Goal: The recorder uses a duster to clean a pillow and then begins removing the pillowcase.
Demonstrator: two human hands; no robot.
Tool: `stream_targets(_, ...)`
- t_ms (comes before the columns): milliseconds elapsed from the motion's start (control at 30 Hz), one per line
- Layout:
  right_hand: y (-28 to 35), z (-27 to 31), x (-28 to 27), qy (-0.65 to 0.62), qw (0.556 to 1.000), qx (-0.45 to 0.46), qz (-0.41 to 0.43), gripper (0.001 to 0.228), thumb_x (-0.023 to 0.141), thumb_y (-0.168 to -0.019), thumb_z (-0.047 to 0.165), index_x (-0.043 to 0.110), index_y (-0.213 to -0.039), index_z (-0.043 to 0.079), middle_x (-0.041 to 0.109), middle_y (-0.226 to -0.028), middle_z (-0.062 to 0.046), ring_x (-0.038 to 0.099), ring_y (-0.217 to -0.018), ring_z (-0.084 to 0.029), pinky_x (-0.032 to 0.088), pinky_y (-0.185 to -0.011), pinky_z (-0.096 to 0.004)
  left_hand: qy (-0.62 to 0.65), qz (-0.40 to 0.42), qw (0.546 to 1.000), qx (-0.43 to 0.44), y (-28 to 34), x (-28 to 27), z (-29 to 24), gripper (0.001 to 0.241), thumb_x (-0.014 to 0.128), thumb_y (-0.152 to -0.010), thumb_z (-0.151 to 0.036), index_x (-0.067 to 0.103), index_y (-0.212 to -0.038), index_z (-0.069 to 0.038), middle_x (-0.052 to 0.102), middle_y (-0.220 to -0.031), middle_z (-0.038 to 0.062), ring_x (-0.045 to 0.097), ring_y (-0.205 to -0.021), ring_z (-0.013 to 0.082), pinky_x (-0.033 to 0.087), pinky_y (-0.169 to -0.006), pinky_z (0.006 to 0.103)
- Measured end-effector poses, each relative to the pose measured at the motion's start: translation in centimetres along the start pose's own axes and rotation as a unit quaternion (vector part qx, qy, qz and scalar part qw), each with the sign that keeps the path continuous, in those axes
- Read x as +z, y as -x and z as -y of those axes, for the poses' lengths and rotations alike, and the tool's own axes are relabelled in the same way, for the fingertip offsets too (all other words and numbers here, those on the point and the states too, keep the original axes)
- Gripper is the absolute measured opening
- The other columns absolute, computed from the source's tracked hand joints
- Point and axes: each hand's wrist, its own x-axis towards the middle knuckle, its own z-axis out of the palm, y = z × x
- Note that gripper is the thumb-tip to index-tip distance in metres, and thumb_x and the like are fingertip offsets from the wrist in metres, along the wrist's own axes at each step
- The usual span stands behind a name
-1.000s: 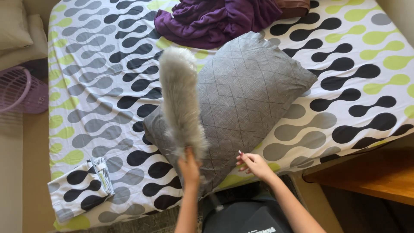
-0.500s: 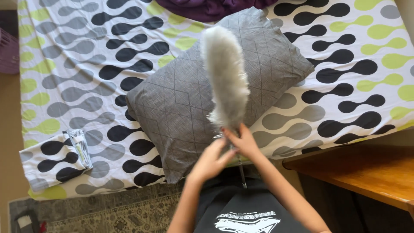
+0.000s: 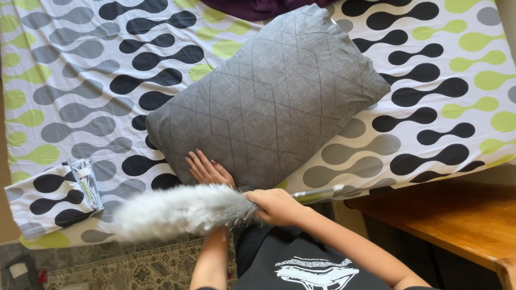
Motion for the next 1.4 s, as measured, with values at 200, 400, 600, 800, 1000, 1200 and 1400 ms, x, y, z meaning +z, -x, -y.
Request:
stream_targets(200, 4.3, -7.9, -3.4, 0.107, 0.987, 0.079, -0.093, 0.04, 0.069, -0.082, 0.012, 0.063, -0.121, 0.01, 0.072, -0.105, -0.016, 0.068, -0.097, -0.039, 0.055, -0.079, -0.045, 0.028, 0.033, 0.999, 0.022, 1.9, 4.3, 4.7, 0.064, 0.036, -0.111, -0.036, 0.028, -0.163, 0.001, 0.026, -0.168, 0.026, 0.024, -0.156, 0.0466, 0.022, -0.127, 0.0585)
stream_targets(400, 11.5, -17.4, -5.8, 0.145, 0.932, 0.224, -0.246, 0.037, 0.067, -0.084, 0.015, 0.061, -0.119, 0.005, 0.07, -0.099, -0.023, 0.067, -0.094, -0.045, 0.053, -0.075, -0.05, 0.005, -0.031, 0.999, 0.01, 1.6, 3.8, 2.8, 0.057, 0.03, -0.11, -0.026, 0.039, -0.16, -0.002, 0.033, -0.167, 0.021, 0.028, -0.156, 0.0446, 0.023, -0.126, 0.0595)
stream_targets(600, 11.9, -21.3, -4.9, 0.175, 0.774, 0.353, -0.495, 0.028, 0.061, -0.102, 0.025, 0.064, -0.111, -0.001, 0.069, -0.085, -0.029, 0.066, -0.084, -0.05, 0.05, -0.074, -0.056, 0.003, -0.029, 0.999, 0.013, 1.5, 3.5, 2.7, 0.057, 0.03, -0.11, -0.026, 0.04, -0.159, 0.0, 0.035, -0.166, 0.023, 0.029, -0.155, 0.0456, 0.023, -0.126, 0.0599)
stream_targets(800, 7.8, -15.7, -2.5, 0.141, 0.91, 0.144, -0.364, 0.041, 0.066, -0.09, 0.022, 0.062, -0.126, 0.001, 0.071, -0.09, -0.026, 0.07, -0.078, -0.042, 0.055, -0.07, -0.047, -0.004, -0.017, 1.0, 0.01, 1.4, 3.6, 3.0, 0.057, 0.031, -0.109, -0.026, 0.04, -0.159, 0.0, 0.034, -0.166, 0.023, 0.029, -0.156, 0.0451, 0.023, -0.126, 0.0594)
stream_targets(1000, 9.6, -17.7, -5.0, 0.146, 0.912, 0.232, -0.306, 0.043, 0.072, -0.087, 0.033, 0.069, -0.114, 0.001, 0.074, -0.1, -0.023, 0.073, -0.09, -0.04, 0.057, -0.079, -0.044, -0.016, -0.022, 1.0, 0.012, 1.6, 3.8, 3.1, 0.057, 0.028, -0.111, -0.027, 0.041, -0.159, -0.001, 0.036, -0.166, 0.023, 0.03, -0.155, 0.045, 0.023, -0.125, 0.0603)
stream_targets(1200, 13.7, -22.2, -11.4, 0.159, 0.708, 0.455, -0.516, 0.051, 0.055, -0.103, 0.046, 0.067, -0.11, -0.004, 0.071, -0.081, -0.027, 0.069, -0.079, -0.045, 0.052, -0.07, -0.051, -0.02, -0.031, 0.999, 0.013, 1.4, 3.7, 2.8, 0.057, 0.027, -0.111, -0.028, 0.041, -0.159, 0.0, 0.037, -0.165, 0.023, 0.031, -0.154, 0.0455, 0.024, -0.125, 0.0609)
stream_targets(1400, 7.9, -13.3, -12.0, 0.078, 0.802, 0.391, -0.446, 0.044, 0.051, -0.103, 0.044, 0.068, -0.11, 0.004, 0.068, -0.066, -0.022, 0.069, -0.059, -0.037, 0.052, -0.06, -0.045, -0.024, -0.029, 0.999, 0.008, 1.3, 3.4, 2.3, 0.057, 0.028, -0.109, -0.027, 0.042, -0.158, 0.001, 0.037, -0.164, 0.023, 0.032, -0.154, 0.0461, 0.025, -0.124, 0.0606)
